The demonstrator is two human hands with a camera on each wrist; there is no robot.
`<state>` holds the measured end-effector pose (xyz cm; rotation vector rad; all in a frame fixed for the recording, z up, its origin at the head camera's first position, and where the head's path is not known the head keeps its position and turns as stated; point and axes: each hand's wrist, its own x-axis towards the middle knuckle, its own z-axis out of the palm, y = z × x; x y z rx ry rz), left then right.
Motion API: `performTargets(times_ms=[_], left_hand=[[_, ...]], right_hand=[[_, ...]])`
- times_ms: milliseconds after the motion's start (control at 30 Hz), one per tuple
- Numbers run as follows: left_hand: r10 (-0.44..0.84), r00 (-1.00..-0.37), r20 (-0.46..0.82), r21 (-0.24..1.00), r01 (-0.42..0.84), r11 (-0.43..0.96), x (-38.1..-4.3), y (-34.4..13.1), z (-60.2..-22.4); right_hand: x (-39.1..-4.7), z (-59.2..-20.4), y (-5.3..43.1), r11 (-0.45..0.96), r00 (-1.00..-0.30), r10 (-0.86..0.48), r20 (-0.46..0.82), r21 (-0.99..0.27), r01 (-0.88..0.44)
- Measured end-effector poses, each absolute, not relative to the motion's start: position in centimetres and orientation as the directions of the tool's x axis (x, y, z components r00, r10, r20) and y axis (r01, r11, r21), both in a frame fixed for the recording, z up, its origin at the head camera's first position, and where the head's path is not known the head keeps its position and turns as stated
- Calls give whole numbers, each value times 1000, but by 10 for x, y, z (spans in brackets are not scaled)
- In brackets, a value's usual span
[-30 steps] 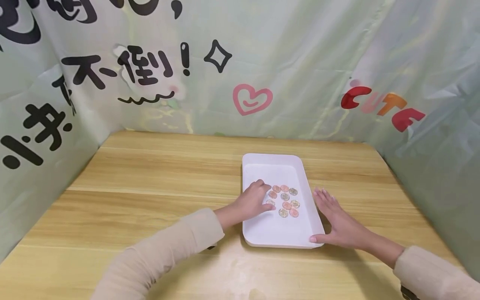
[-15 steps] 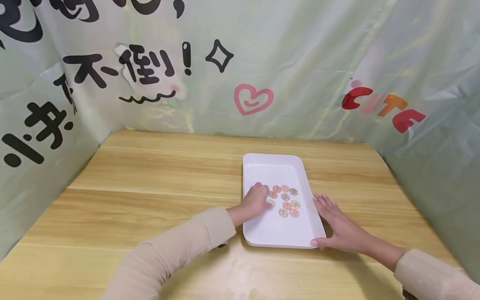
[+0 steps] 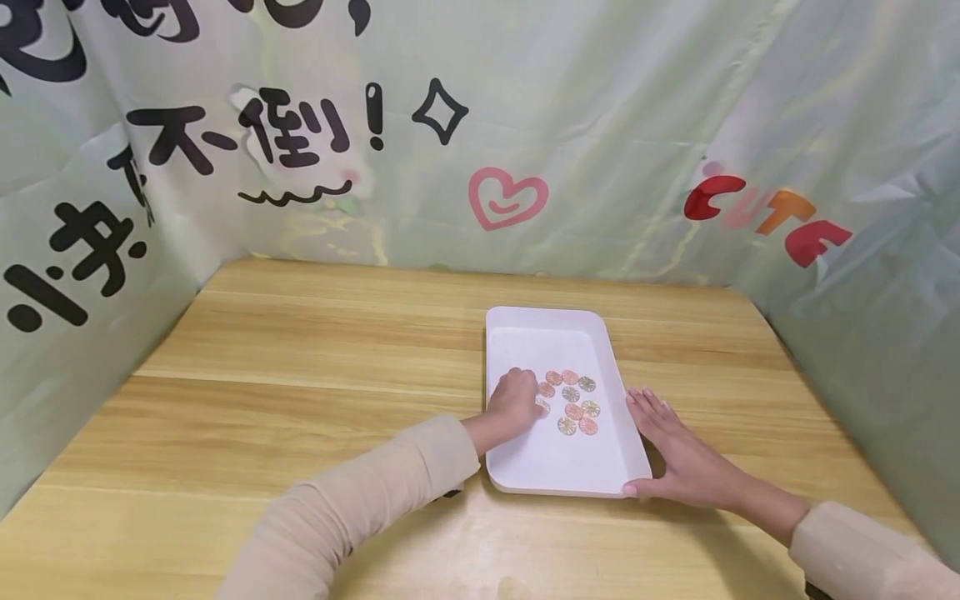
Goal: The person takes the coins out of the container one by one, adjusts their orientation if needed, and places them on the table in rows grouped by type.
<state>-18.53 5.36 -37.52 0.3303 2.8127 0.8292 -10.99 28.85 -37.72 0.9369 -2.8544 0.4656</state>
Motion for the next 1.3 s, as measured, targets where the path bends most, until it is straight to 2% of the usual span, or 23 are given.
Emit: performTargets(times_ms=[467,633,867,1300], left_hand=[[212,-963,-167,652,54,756,-189,53,-370],[228,-963,-140,671,77,738,-192,46,-363],[303,-952,-50,778,153,610,-192,21,-352],[279,-960,-21,856,127,501,-198,-19,-350]], right_hand=[[-109,-377,289,781,-817,-552,165,-239,-577],[-109,-377,288,782,-813,-558,168,-223,-582],[-109,-378,286,799,-820,-550,160,-184,-572],[-110,-376,287,800,-806,-563,180,-126,-587]])
